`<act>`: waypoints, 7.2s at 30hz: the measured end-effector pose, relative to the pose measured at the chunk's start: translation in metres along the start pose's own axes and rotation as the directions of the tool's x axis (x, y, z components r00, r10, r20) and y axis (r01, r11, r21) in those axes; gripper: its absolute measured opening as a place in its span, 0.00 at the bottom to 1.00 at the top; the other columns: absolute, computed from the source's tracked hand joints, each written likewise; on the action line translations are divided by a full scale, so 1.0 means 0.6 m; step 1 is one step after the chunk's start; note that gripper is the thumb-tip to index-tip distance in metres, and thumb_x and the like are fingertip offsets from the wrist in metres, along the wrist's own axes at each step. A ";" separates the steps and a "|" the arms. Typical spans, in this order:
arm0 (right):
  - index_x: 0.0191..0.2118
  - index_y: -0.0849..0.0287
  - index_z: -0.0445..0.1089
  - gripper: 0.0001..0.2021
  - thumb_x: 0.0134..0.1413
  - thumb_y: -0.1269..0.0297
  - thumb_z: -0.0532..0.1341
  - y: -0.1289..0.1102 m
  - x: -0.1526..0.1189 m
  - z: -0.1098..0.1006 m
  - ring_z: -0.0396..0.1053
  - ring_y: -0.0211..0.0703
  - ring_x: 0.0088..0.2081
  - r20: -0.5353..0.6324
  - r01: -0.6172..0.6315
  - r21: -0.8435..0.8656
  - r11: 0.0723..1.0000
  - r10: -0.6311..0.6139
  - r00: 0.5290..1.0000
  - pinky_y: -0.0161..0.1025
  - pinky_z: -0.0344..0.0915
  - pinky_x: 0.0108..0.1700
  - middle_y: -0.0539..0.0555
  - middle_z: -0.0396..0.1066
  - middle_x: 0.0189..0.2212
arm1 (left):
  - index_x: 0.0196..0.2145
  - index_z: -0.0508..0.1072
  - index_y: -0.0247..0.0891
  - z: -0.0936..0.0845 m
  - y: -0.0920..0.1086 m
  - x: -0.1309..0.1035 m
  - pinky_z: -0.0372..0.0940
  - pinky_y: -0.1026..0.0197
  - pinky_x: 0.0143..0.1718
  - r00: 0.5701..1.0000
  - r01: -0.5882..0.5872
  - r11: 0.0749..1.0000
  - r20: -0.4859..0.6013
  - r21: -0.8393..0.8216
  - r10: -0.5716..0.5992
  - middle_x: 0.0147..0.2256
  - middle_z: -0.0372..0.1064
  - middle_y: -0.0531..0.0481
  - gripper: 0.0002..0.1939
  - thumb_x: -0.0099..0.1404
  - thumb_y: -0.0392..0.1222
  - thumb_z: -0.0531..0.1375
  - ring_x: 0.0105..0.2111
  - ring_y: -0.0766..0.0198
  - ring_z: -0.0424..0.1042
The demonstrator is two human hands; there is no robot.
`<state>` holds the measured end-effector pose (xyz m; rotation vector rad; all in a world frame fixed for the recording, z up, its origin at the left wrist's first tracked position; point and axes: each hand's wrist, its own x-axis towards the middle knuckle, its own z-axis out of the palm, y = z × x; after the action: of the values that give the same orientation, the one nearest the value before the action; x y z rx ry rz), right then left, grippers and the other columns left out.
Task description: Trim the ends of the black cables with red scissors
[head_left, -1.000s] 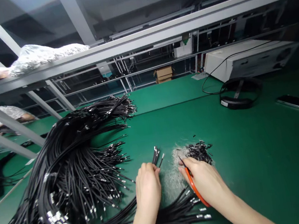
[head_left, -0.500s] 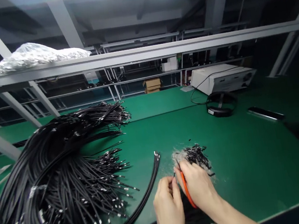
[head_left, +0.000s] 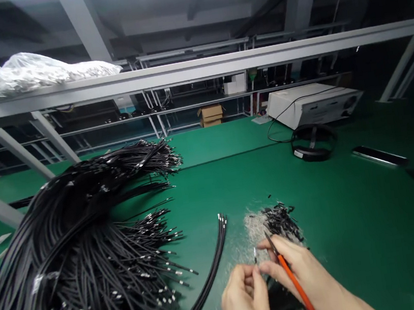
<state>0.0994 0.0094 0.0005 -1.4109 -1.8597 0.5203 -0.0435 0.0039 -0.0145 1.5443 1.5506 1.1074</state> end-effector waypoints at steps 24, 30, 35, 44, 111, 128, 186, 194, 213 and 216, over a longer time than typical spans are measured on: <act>0.31 0.59 0.66 0.26 0.36 0.41 0.68 0.042 0.011 -0.018 0.69 0.49 0.29 0.225 0.298 -0.564 0.770 -0.204 0.953 0.44 0.65 0.31 0.53 0.66 0.29 | 0.27 0.75 0.31 -0.018 0.039 0.044 0.46 0.68 0.17 0.891 0.421 0.900 0.234 -0.112 -0.388 0.17 0.63 0.54 0.15 0.55 0.48 0.60 0.15 0.73 0.53; 0.30 0.58 0.67 0.22 0.38 0.46 0.70 0.035 0.014 -0.014 0.68 0.47 0.27 0.274 0.334 -0.627 0.703 -0.202 0.940 0.42 0.62 0.30 0.52 0.66 0.26 | 0.24 0.73 0.31 -0.017 0.049 0.048 0.46 0.69 0.16 0.889 0.427 0.900 0.226 -0.093 -0.398 0.16 0.64 0.54 0.12 0.53 0.45 0.60 0.14 0.74 0.52; 0.31 0.58 0.67 0.18 0.43 0.51 0.70 0.031 0.017 -0.012 0.69 0.46 0.26 0.307 0.336 -0.642 0.690 -0.170 0.936 0.41 0.60 0.29 0.52 0.68 0.26 | 0.23 0.73 0.32 -0.011 0.045 0.048 0.46 0.69 0.16 0.893 0.405 0.913 0.238 -0.049 -0.383 0.17 0.64 0.54 0.10 0.53 0.43 0.59 0.14 0.74 0.53; 0.31 0.58 0.67 0.13 0.47 0.56 0.68 0.031 0.017 -0.018 0.70 0.47 0.26 0.356 0.352 -0.618 0.703 -0.149 0.923 0.41 0.61 0.30 0.52 0.70 0.26 | 0.26 0.73 0.32 -0.008 0.032 0.042 0.49 0.68 0.20 0.911 0.334 0.942 0.270 -0.037 -0.312 0.19 0.63 0.54 0.11 0.57 0.43 0.58 0.19 0.72 0.55; 0.30 0.57 0.65 0.13 0.46 0.58 0.69 0.036 -0.002 -0.026 0.67 0.47 0.29 0.272 0.268 -0.589 0.762 -0.125 0.954 0.42 0.58 0.33 0.51 0.67 0.26 | 0.29 0.75 0.39 0.008 0.032 0.001 0.61 0.67 0.27 0.999 -0.051 0.958 0.008 0.281 0.051 0.24 0.68 0.52 0.09 0.63 0.44 0.59 0.24 0.65 0.68; 0.30 0.57 0.67 0.04 0.52 0.70 0.63 0.024 0.011 -0.026 0.71 0.47 0.27 0.334 0.271 -0.584 0.765 -0.079 0.939 0.41 0.57 0.30 0.52 0.72 0.25 | 0.29 0.73 0.39 0.011 0.032 0.001 0.60 0.66 0.27 0.980 -0.195 0.884 0.041 0.424 0.197 0.25 0.69 0.51 0.08 0.65 0.41 0.56 0.23 0.66 0.69; 0.29 0.56 0.63 0.10 0.48 0.65 0.68 0.029 0.023 -0.011 0.68 0.46 0.26 0.187 0.306 -0.553 0.775 -0.243 0.952 0.41 0.57 0.31 0.49 0.68 0.24 | 0.30 0.74 0.38 0.014 0.029 -0.002 0.64 0.67 0.28 0.983 -0.106 0.972 -0.129 0.208 0.135 0.26 0.69 0.52 0.07 0.63 0.42 0.59 0.25 0.67 0.70; 0.34 0.57 0.65 0.08 0.59 0.58 0.59 0.033 0.032 -0.052 0.71 0.46 0.31 0.284 0.064 -0.247 0.967 0.009 0.959 0.39 0.59 0.32 0.52 0.71 0.31 | 0.34 0.73 0.37 0.010 0.037 -0.004 0.64 0.68 0.29 0.952 -0.268 0.923 -0.071 0.277 0.298 0.28 0.68 0.52 0.03 0.64 0.35 0.58 0.25 0.69 0.68; 0.33 0.58 0.71 0.08 0.57 0.60 0.61 0.021 0.057 -0.061 0.67 0.38 0.33 0.306 -0.136 0.492 0.860 -0.024 0.952 0.33 0.61 0.36 0.49 0.71 0.29 | 0.37 0.76 0.41 -0.002 0.026 -0.020 0.67 0.69 0.37 0.968 -0.205 0.961 -0.104 0.184 0.227 0.33 0.77 0.52 0.07 0.65 0.39 0.57 0.32 0.65 0.76; 0.33 0.59 0.70 0.07 0.58 0.61 0.60 0.019 0.058 -0.060 0.68 0.38 0.34 0.294 -0.088 0.522 0.849 -0.081 0.952 0.32 0.61 0.38 0.50 0.71 0.30 | 0.35 0.75 0.41 0.001 0.029 -0.021 0.66 0.68 0.32 0.992 -0.098 0.991 -0.076 0.088 0.105 0.28 0.75 0.52 0.10 0.67 0.43 0.54 0.27 0.65 0.74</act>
<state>0.1294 0.0419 0.0268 -0.9935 -1.7474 1.2131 -0.0344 -0.0097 -0.0002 1.6690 1.6053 1.1874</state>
